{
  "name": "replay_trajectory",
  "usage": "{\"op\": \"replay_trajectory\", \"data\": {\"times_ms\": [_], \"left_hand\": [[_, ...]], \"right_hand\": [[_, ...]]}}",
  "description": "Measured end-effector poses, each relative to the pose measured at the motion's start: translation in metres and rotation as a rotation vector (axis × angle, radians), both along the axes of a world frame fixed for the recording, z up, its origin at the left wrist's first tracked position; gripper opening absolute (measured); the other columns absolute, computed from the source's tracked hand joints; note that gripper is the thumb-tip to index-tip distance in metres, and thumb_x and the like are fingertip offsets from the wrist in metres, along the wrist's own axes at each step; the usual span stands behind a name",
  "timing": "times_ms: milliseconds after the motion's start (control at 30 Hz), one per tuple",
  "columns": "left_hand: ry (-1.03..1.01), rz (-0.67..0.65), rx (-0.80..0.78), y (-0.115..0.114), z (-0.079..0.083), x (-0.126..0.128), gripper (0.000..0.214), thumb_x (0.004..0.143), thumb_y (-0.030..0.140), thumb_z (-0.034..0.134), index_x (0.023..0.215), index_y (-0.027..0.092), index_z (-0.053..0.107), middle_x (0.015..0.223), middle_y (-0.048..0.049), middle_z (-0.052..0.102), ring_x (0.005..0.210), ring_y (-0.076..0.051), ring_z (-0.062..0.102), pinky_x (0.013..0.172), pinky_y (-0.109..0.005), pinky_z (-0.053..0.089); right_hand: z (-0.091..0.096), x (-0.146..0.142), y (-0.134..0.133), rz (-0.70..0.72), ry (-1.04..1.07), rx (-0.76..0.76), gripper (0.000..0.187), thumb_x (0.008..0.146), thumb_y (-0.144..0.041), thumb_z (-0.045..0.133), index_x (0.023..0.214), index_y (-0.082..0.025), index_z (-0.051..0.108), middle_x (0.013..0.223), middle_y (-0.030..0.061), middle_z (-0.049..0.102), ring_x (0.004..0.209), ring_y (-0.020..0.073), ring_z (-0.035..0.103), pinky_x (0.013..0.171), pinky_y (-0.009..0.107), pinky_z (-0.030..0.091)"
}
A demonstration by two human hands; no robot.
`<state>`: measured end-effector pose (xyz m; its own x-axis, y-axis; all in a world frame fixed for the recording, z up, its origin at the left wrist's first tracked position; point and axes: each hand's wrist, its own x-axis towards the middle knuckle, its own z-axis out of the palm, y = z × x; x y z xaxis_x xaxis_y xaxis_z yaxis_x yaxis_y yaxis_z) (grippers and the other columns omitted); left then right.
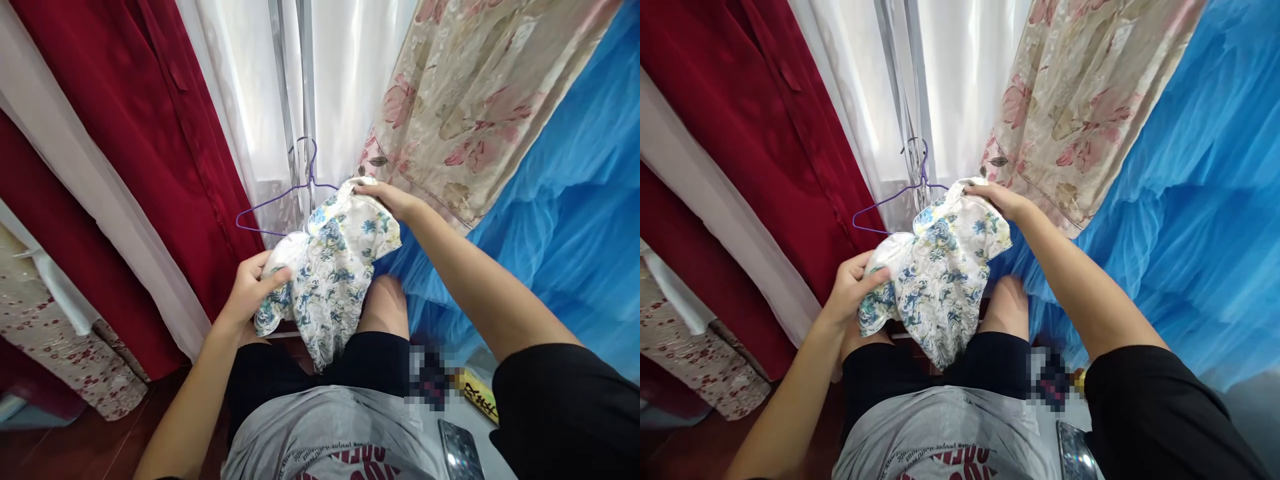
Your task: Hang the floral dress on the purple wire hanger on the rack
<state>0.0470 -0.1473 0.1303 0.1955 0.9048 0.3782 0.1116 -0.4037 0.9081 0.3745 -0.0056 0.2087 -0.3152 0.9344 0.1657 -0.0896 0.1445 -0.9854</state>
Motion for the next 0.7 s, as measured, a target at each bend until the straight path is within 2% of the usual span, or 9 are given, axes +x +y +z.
{"op": "replay_trajectory", "data": {"times_ms": [100, 167, 233, 333, 400, 500, 567, 633, 700], "left_hand": [[0.046, 0.047, -0.006, 0.012, 0.006, -0.033, 0.038, 0.079, 0.051, 0.078, 0.084, 0.016, 0.064, 0.072, 0.0, 0.061, 0.062, -0.014, 0.054, 0.055, -0.023, 0.041], [0.242, 0.079, 0.028, 0.025, 0.004, -0.055, 0.04, 0.081, 0.055, 0.074, 0.079, 0.016, 0.065, 0.068, 0.0006, 0.059, 0.059, -0.013, 0.052, 0.054, -0.023, 0.038], [0.53, 0.095, 0.1, 0.044, -0.002, -0.075, 0.041, 0.084, 0.057, 0.068, 0.076, 0.017, 0.068, 0.067, 0.0, 0.06, 0.062, -0.015, 0.052, 0.057, -0.024, 0.039], [0.917, 0.098, 0.228, 0.081, -0.009, -0.105, 0.041, 0.089, 0.057, 0.059, 0.079, 0.019, 0.072, 0.075, -0.0026, 0.067, 0.075, -0.02, 0.059, 0.073, -0.029, 0.045], [1.047, 0.154, 0.25, 0.11, -0.007, -0.122, 0.038, 0.09, 0.054, 0.054, 0.092, 0.022, 0.074, 0.09, -0.0048, 0.073, 0.089, -0.025, 0.063, 0.087, -0.034, 0.046], [1.082, 0.339, 0.233, 0.149, 0.014, -0.133, 0.037, 0.091, 0.043, 0.05, 0.115, 0.026, 0.07, 0.121, -0.0085, 0.073, 0.115, -0.033, 0.06, 0.102, -0.047, 0.043], [1.001, 0.469, 0.283, 0.171, 0.036, -0.125, 0.039, 0.092, 0.035, 0.045, 0.123, 0.026, 0.066, 0.136, -0.0105, 0.066, 0.126, -0.036, 0.053, 0.106, -0.054, 0.04], [0.854, 0.529, 0.374, 0.187, 0.056, -0.106, 0.036, 0.093, 0.029, 0.041, 0.118, 0.022, 0.066, 0.134, -0.0126, 0.066, 0.124, -0.034, 0.054, 0.106, -0.052, 0.04], [0.697, 0.475, 0.425, 0.196, 0.071, -0.081, 0.03, 0.091, 0.025, 0.044, 0.111, 0.018, 0.064, 0.12, -0.0121, 0.07, 0.112, -0.029, 0.061, 0.102, -0.044, 0.045]], "right_hand": [[-0.004, -0.013, -0.003, 0.069, 0.057, 0.032, 0.021, 0.077, -0.022, 0.079, 0.094, -0.016, 0.07, 0.082, 0.0051, 0.075, 0.075, 0.0196, 0.07, 0.084, 0.036, 0.058], [-0.004, -0.014, -0.006, 0.076, 0.089, 0.056, 0.025, 0.076, -0.017, 0.078, 0.099, -0.017, 0.071, 0.086, 0.0044, 0.076, 0.078, 0.0188, 0.071, 0.088, 0.036, 0.058], [-0.002, -0.013, -0.008, 0.078, 0.092, 0.05, 0.026, 0.077, -0.016, 0.076, 0.103, -0.016, 0.073, 0.089, 0.0055, 0.077, 0.08, 0.0196, 0.072, 0.089, 0.036, 0.058], [0.002, -0.01, -0.006, 0.055, 0.061, 0.047, 0.024, 0.078, -0.016, 0.075, 0.102, -0.015, 0.076, 0.087, 0.0074, 0.078, 0.081, 0.0217, 0.072, 0.084, 0.036, 0.059], [0.004, -0.009, -0.003, 0.047, 0.04, 0.051, 0.024, 0.077, -0.016, 0.075, 0.101, -0.015, 0.077, 0.087, 0.0079, 0.078, 0.08, 0.0222, 0.071, 0.08, 0.035, 0.06], [0.004, -0.008, 0.001, 0.057, 0.03, 0.024, 0.025, 0.076, -0.015, 0.074, 0.101, -0.016, 0.076, 0.087, 0.0079, 0.078, 0.077, 0.0222, 0.07, 0.078, 0.036, 0.059], [0.002, -0.009, 0.003, 0.056, 0.043, -0.012, 0.025, 0.076, -0.014, 0.073, 0.101, -0.016, 0.074, 0.086, 0.0069, 0.077, 0.076, 0.0227, 0.071, 0.081, 0.038, 0.059], [-0.001, -0.011, 0.003, 0.067, 0.063, -0.051, 0.026, 0.076, -0.015, 0.072, 0.102, -0.017, 0.073, 0.085, 0.0057, 0.077, 0.078, 0.0232, 0.072, 0.084, 0.04, 0.058], [-0.004, -0.014, 0.002, 0.102, 0.072, -0.085, 0.029, 0.076, -0.017, 0.073, 0.105, -0.019, 0.071, 0.088, 0.0051, 0.076, 0.079, 0.0226, 0.072, 0.084, 0.039, 0.059]]}}
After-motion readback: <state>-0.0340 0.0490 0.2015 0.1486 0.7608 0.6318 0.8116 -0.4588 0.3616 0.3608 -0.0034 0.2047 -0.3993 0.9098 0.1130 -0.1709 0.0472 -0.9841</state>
